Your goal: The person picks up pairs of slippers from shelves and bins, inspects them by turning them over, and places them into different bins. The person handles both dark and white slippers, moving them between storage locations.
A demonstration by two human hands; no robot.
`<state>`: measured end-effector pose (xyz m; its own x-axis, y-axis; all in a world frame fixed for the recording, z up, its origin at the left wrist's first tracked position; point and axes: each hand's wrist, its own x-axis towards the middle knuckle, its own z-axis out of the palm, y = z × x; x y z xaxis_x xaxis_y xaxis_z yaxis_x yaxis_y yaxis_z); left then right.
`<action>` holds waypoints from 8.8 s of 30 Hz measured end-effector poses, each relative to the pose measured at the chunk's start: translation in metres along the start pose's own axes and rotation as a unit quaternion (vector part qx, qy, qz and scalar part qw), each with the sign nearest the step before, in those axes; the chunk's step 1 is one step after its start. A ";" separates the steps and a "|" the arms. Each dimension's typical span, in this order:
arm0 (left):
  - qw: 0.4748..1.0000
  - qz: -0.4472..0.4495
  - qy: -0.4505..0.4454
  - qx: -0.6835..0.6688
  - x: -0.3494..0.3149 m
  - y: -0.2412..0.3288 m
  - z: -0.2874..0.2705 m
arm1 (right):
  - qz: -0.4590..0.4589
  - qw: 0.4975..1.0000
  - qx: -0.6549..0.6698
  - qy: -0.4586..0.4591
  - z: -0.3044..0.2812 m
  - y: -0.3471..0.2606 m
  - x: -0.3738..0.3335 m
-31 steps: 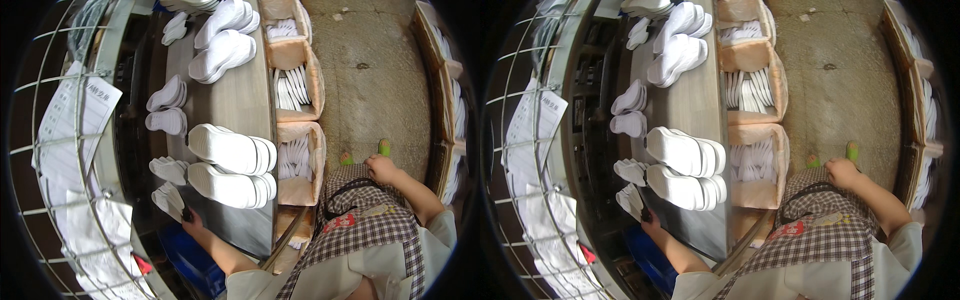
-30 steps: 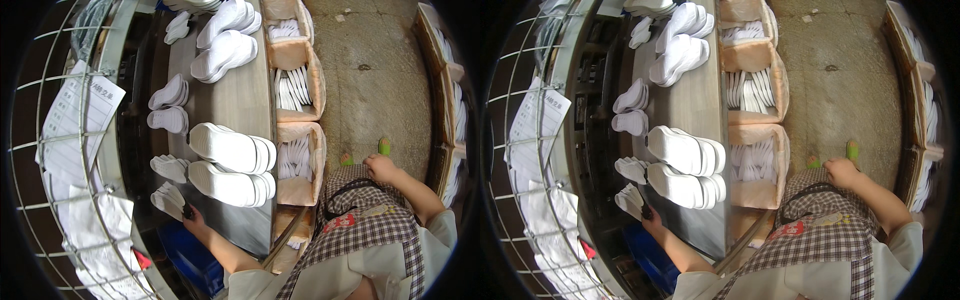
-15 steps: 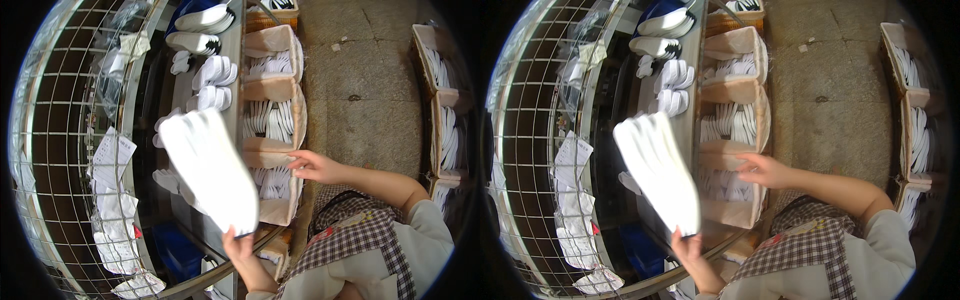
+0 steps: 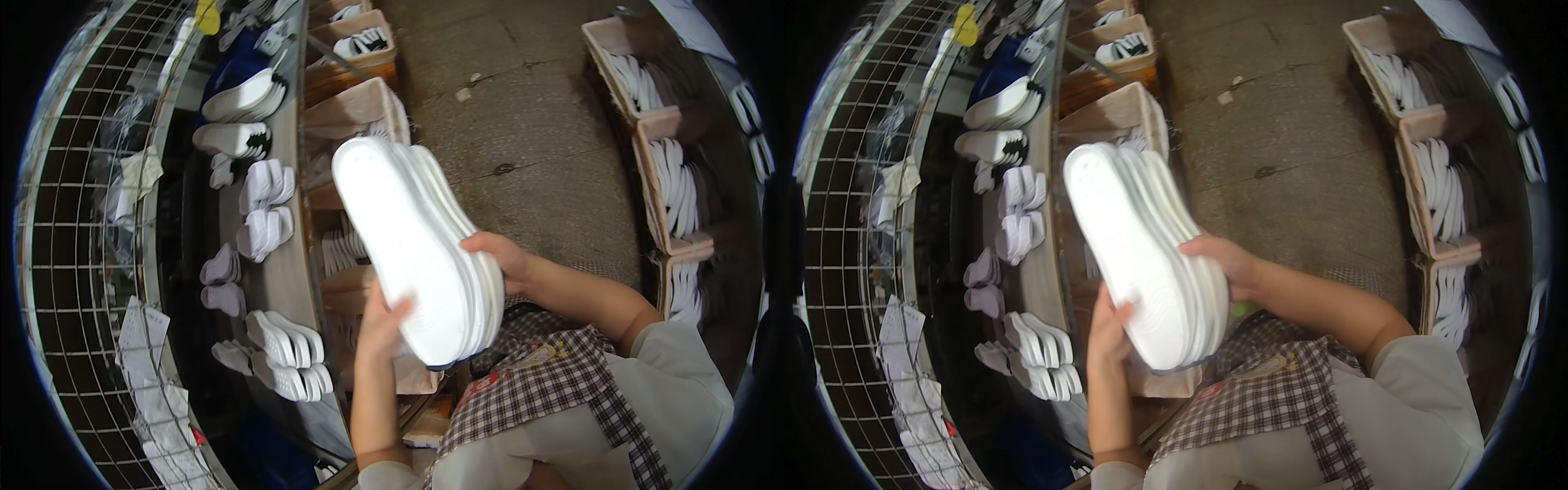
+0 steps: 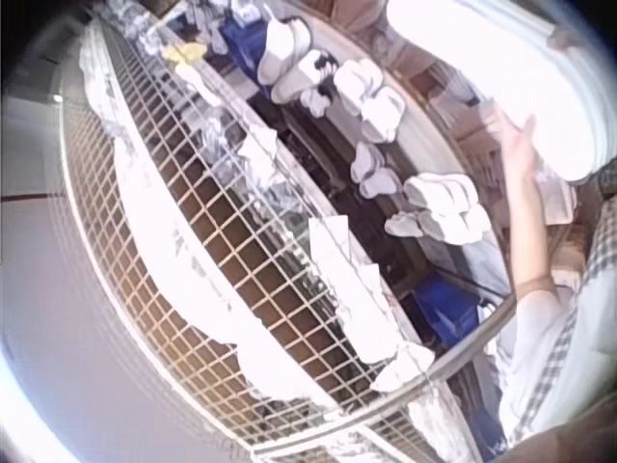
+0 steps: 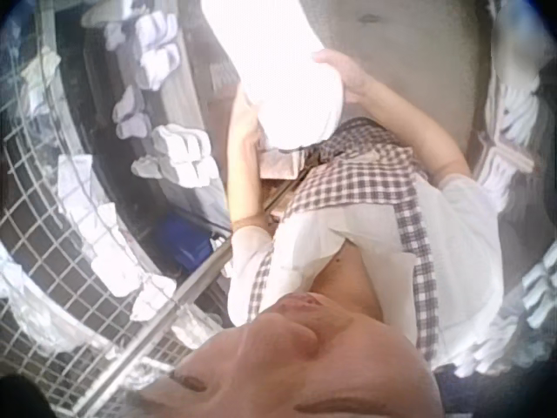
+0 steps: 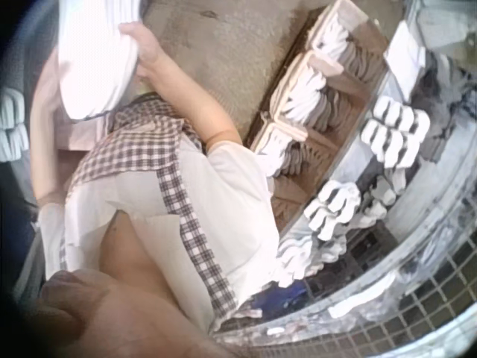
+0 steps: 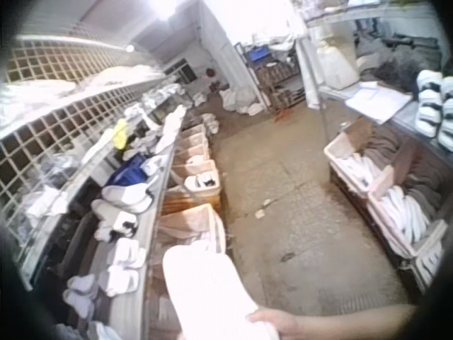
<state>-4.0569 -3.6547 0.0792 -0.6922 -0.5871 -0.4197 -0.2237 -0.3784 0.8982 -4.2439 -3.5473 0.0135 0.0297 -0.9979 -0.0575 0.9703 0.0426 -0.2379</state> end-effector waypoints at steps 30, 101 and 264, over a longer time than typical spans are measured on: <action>0.959 -0.233 -0.045 -0.155 0.069 -0.056 -0.016 | 0.163 0.961 0.028 0.222 0.010 0.003 -0.004; 0.936 -0.014 -0.147 -0.319 0.059 -0.022 0.020 | -0.163 0.923 -0.347 -0.022 0.021 -0.007 -0.001; 0.811 0.296 0.011 0.504 0.083 -0.141 -0.072 | 0.229 0.488 -0.841 0.043 -0.249 0.068 -0.027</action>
<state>-4.0340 -3.7018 -0.0916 -0.8733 -0.4690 0.1316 -0.3118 0.7459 0.5886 -4.2385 -3.5052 -0.2429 0.0709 -0.8618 -0.5023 -0.7048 0.3130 -0.6366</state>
